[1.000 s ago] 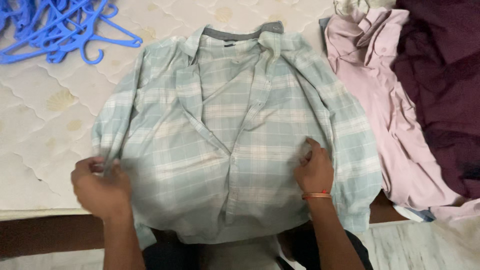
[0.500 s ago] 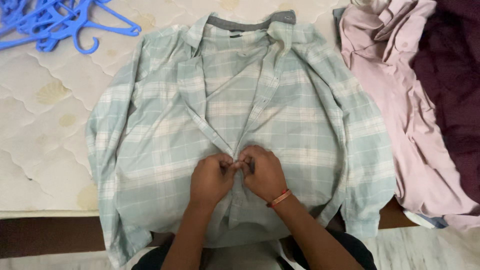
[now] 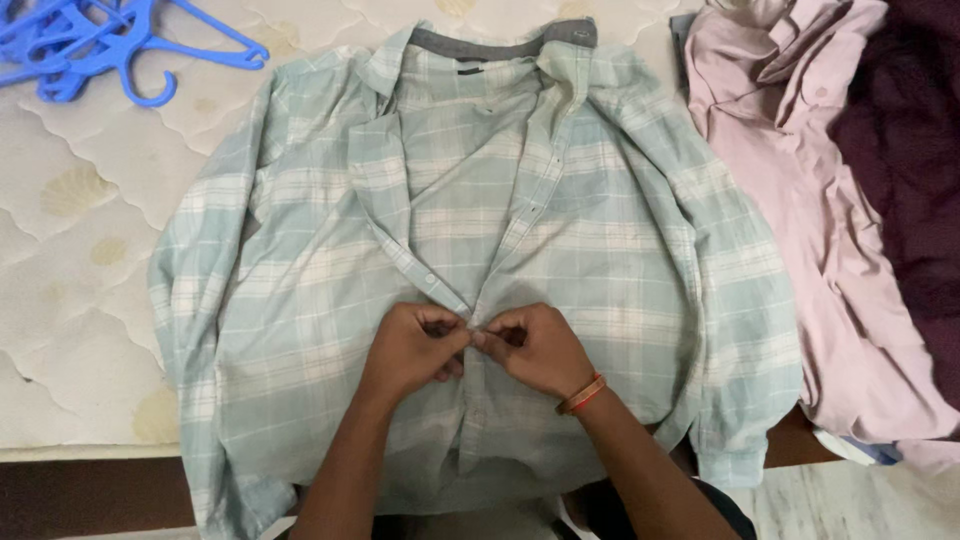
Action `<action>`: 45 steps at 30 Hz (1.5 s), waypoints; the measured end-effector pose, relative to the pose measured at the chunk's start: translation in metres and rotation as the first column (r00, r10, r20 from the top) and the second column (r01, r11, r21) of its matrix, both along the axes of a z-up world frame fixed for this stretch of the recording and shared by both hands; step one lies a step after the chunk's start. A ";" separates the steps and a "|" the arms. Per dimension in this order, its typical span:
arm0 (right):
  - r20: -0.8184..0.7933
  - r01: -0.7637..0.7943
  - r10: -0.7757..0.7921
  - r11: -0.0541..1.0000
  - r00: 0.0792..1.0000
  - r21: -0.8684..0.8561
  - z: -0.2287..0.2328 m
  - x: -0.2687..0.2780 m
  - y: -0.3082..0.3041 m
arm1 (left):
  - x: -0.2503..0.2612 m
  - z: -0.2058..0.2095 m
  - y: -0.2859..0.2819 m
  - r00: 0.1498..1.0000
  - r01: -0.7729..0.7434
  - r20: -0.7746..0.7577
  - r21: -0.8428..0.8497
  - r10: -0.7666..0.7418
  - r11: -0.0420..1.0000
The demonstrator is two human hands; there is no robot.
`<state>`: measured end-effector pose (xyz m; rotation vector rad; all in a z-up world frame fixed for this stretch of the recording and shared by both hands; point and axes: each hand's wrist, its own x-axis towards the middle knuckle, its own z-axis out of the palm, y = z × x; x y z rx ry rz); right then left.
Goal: The person lays a light blue plaid shirt on a mattress, buttons it from top to bottom, places a blue hanger inside the collar, and smooths the shirt. The shirt remains on the mattress at the end of the clip.
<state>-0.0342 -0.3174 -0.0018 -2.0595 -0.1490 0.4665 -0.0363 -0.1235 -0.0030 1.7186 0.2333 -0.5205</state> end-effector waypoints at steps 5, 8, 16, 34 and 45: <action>-0.261 0.151 -0.139 0.988 0.955 0.025 0.004 0.004 0.003 | 0.002 0.001 0.002 0.999 0.012 -0.030 -0.022 -0.013 1.000; -0.360 0.179 -0.141 0.981 0.922 0.073 0.008 0.003 0.000 | 0.000 0.002 0.001 0.999 0.024 -0.046 0.005 -0.024 1.000; -0.523 0.244 -0.134 0.959 0.841 0.147 0.010 0.006 -0.003 | 0.004 0.000 0.003 0.999 0.026 -0.040 -0.016 -0.027 1.000; -0.361 0.209 -0.156 0.971 0.919 0.114 -0.005 0.001 0.004 | 0.005 0.002 0.002 0.999 0.030 -0.025 0.014 -0.029 0.999; -0.444 0.200 -0.100 0.962 0.890 0.184 0.007 0.005 0.001 | 0.001 0.008 -0.001 0.998 0.056 -0.008 0.031 -0.056 0.998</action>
